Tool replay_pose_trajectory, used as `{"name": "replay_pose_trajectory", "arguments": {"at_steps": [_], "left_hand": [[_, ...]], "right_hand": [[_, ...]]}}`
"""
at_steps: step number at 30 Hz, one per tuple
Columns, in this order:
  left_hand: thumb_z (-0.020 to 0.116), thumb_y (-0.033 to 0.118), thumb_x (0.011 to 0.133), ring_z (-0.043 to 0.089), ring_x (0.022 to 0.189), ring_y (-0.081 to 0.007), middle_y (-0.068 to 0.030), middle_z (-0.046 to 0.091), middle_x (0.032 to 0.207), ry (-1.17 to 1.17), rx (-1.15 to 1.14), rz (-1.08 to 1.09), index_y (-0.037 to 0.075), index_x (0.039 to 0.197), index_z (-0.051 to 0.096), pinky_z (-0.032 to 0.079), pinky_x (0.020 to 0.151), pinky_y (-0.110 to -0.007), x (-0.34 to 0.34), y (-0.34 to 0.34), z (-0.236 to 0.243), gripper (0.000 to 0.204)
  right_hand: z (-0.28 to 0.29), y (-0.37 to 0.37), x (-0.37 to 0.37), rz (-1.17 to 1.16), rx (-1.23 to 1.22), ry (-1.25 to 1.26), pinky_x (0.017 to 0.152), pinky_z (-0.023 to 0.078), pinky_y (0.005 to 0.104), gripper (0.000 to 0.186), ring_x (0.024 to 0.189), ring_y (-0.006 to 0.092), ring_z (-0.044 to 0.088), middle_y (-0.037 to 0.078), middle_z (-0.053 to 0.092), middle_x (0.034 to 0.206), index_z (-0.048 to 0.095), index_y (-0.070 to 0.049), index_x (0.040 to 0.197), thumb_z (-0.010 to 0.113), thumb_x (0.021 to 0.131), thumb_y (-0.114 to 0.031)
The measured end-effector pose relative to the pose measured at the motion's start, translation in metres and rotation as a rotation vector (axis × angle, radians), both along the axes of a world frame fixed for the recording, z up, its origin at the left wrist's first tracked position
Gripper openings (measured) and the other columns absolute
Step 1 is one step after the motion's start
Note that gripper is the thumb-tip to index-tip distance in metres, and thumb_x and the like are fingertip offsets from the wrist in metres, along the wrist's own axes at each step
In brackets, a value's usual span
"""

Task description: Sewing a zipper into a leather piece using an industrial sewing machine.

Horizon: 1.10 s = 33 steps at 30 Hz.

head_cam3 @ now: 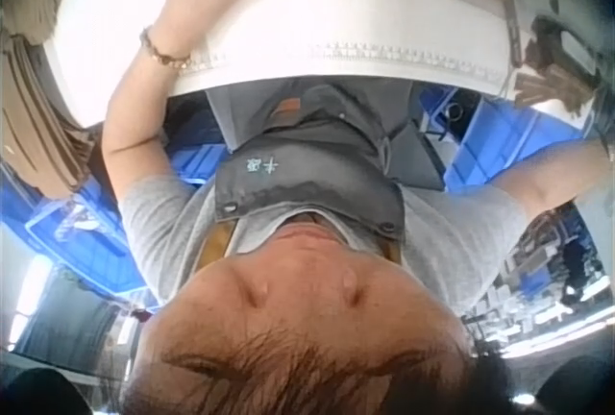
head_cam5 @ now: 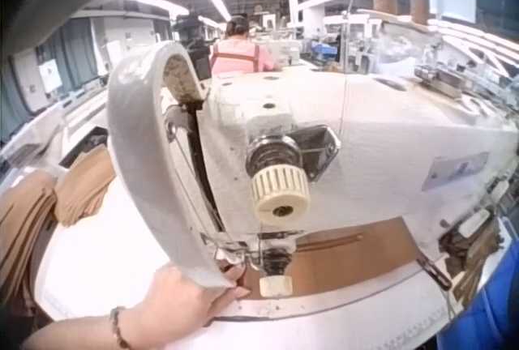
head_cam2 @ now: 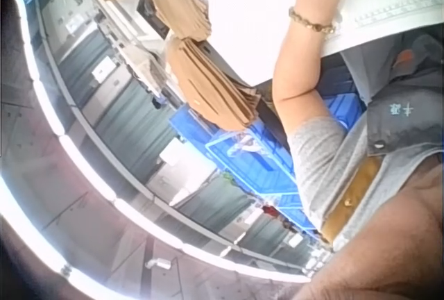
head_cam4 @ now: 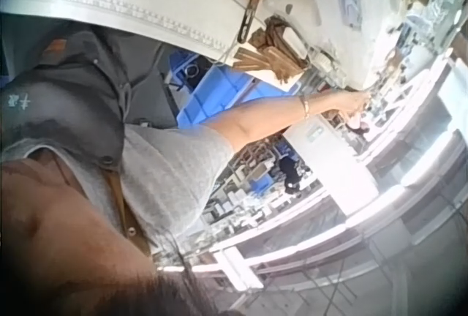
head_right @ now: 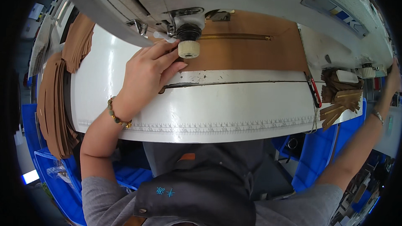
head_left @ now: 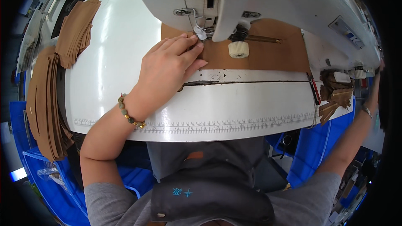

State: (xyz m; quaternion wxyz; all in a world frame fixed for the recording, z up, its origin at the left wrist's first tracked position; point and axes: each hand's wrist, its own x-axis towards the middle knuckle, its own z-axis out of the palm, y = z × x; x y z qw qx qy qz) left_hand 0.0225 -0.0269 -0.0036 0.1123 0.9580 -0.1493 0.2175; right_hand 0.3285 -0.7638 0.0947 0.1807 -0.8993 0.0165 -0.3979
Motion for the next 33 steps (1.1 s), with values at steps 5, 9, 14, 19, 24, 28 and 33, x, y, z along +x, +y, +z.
{"name": "replay_pose_trajectory", "arguments": {"at_steps": [5,9,14,19,24,28,33], "left_hand": [[0.080,0.026,0.088,0.071,0.115,-0.0257,-0.0070,0.075,0.118,-0.026,0.003,0.000,0.006,0.111,0.079,0.057,0.097,-0.036,0.002,0.002,-0.003,0.031],[0.077,0.029,0.090,0.070,0.113,-0.0241,-0.0063,0.075,0.121,-0.082,0.144,-0.007,0.006,0.114,0.078,0.057,0.093,-0.037,0.000,0.002,0.000,0.033],[0.080,0.030,0.089,0.071,0.095,-0.0192,-0.0051,0.076,0.115,-0.211,0.215,-0.173,0.007,0.108,0.078,0.058,0.074,-0.032,0.000,-0.032,0.006,0.030],[0.071,0.040,0.096,0.072,0.086,-0.0185,-0.0055,0.078,0.111,-0.210,0.115,-0.063,0.005,0.117,0.074,0.057,0.059,-0.034,0.036,-0.085,0.005,0.041],[0.067,0.044,0.099,0.073,0.067,-0.0213,-0.0059,0.079,0.111,0.327,0.180,-0.063,0.005,0.120,0.071,0.058,0.056,-0.034,0.028,-0.087,0.016,0.045],[0.070,0.041,0.097,0.073,0.068,-0.0192,-0.0035,0.080,0.107,0.143,0.143,-0.180,0.007,0.113,0.074,0.056,0.055,-0.032,-0.024,-0.057,0.021,0.038],[0.083,0.025,0.085,0.075,0.088,-0.0205,-0.0006,0.079,0.114,0.027,0.085,-0.315,0.010,0.111,0.078,0.059,0.064,-0.031,-0.045,-0.011,0.017,0.031]], "right_hand": [[-0.073,0.010,-0.005,0.222,0.538,-0.080,0.095,0.057,0.0371,0.046,0.112,0.0245,0.069,0.014,0.067,0.134,0.062,0.003,0.139,0.054,0.108,-0.030],[-0.094,0.029,-0.008,0.097,0.369,-0.086,0.095,0.057,0.0372,0.042,0.112,0.0246,0.069,0.013,0.067,0.131,0.063,0.002,0.136,0.052,0.109,-0.029],[-0.093,0.058,-0.021,0.267,0.729,-0.197,0.092,0.058,0.0397,0.038,0.112,0.0263,0.069,0.013,0.067,0.126,0.065,0.002,0.130,0.048,0.107,-0.023],[-0.059,0.078,-0.073,0.060,0.623,-0.028,0.082,0.056,0.0319,0.045,0.105,0.0182,0.070,0.008,0.070,0.119,0.065,0.002,0.129,0.055,0.109,-0.037],[-0.016,0.147,-0.141,0.086,0.326,-0.366,0.069,0.048,0.0234,0.039,0.076,0.0076,0.057,0.007,0.072,0.103,0.068,0.001,0.128,0.063,0.108,-0.033],[-0.007,0.252,-0.191,0.472,0.083,-0.378,0.075,0.051,0.0252,0.023,0.085,0.0103,0.063,0.011,0.076,0.112,0.069,0.004,0.116,0.053,0.111,-0.012],[-0.046,0.409,-0.224,1.175,-0.301,0.128,0.078,0.056,0.0388,0.015,0.089,0.0295,0.070,0.007,0.072,0.100,0.070,-0.006,0.099,0.078,0.089,-0.013]]}}
